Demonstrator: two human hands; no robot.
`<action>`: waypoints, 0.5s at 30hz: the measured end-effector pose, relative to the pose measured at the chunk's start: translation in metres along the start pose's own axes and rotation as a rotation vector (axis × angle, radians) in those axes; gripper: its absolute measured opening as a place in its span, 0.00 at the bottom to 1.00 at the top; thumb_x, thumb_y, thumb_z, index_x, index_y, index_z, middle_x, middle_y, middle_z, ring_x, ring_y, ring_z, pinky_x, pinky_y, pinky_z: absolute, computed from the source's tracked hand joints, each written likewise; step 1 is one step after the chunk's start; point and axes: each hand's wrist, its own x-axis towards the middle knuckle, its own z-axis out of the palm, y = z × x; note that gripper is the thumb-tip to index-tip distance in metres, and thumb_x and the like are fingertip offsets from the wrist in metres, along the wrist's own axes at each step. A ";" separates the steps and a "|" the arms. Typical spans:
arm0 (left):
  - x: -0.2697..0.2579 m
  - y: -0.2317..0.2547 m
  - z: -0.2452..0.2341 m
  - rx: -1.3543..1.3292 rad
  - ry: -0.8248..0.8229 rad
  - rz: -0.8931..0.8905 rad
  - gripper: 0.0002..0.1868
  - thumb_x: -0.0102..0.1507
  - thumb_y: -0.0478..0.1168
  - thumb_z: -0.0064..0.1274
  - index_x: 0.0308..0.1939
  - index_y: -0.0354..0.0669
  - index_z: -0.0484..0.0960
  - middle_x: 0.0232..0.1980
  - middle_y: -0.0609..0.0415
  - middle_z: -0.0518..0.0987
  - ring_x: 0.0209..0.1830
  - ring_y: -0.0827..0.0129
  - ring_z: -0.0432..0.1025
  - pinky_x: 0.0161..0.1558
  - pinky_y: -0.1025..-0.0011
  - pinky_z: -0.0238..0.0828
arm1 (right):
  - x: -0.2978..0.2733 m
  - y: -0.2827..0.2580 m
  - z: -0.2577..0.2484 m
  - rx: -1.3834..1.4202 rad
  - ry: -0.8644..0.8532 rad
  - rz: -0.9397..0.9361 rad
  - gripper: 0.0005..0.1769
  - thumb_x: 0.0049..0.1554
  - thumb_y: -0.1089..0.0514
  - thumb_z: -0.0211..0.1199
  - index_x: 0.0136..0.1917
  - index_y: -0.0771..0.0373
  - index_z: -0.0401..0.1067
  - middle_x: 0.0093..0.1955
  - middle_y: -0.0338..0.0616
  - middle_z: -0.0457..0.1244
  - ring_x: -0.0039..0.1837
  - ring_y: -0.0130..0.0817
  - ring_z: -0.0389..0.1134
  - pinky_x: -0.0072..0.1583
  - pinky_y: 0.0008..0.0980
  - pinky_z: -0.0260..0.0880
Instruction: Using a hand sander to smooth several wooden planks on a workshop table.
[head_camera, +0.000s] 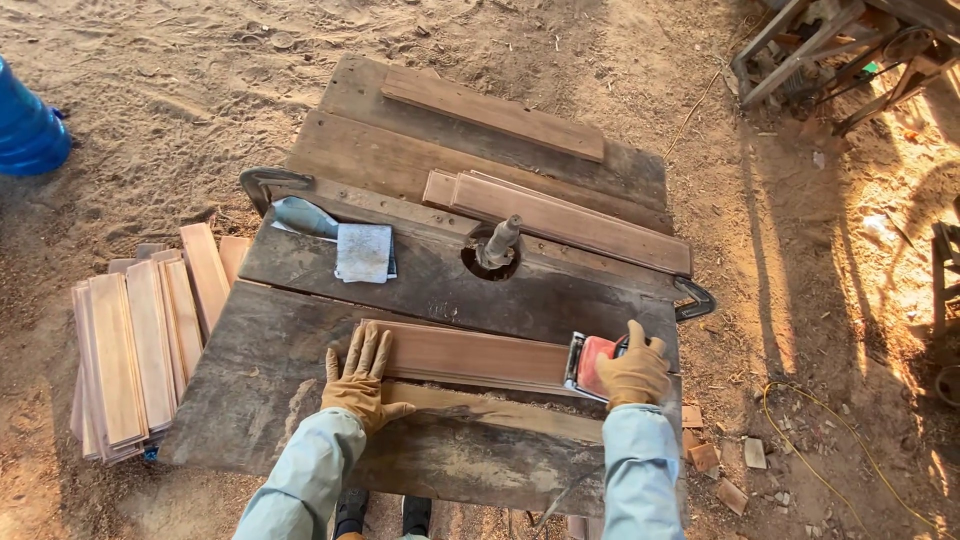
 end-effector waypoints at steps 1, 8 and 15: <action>0.000 0.000 0.000 0.005 -0.002 -0.004 0.71 0.53 0.86 0.44 0.82 0.54 0.25 0.86 0.52 0.23 0.85 0.60 0.18 0.78 0.43 0.16 | 0.005 0.009 0.002 -0.005 0.002 0.007 0.46 0.44 0.41 0.71 0.75 0.37 0.61 0.66 0.48 0.60 0.62 0.53 0.68 0.54 0.51 0.73; 0.001 0.000 0.004 0.011 0.016 0.000 0.71 0.53 0.85 0.45 0.82 0.54 0.26 0.86 0.51 0.24 0.85 0.60 0.19 0.78 0.43 0.17 | 0.026 0.042 0.010 0.025 -0.002 0.023 0.47 0.42 0.41 0.71 0.75 0.36 0.62 0.68 0.47 0.60 0.60 0.51 0.70 0.54 0.50 0.73; 0.000 0.001 0.003 0.006 0.038 -0.001 0.71 0.52 0.85 0.46 0.82 0.54 0.26 0.86 0.51 0.23 0.85 0.59 0.19 0.78 0.43 0.17 | 0.031 0.042 0.021 0.027 0.001 -0.010 0.47 0.42 0.40 0.71 0.75 0.36 0.62 0.68 0.47 0.60 0.61 0.51 0.69 0.56 0.50 0.73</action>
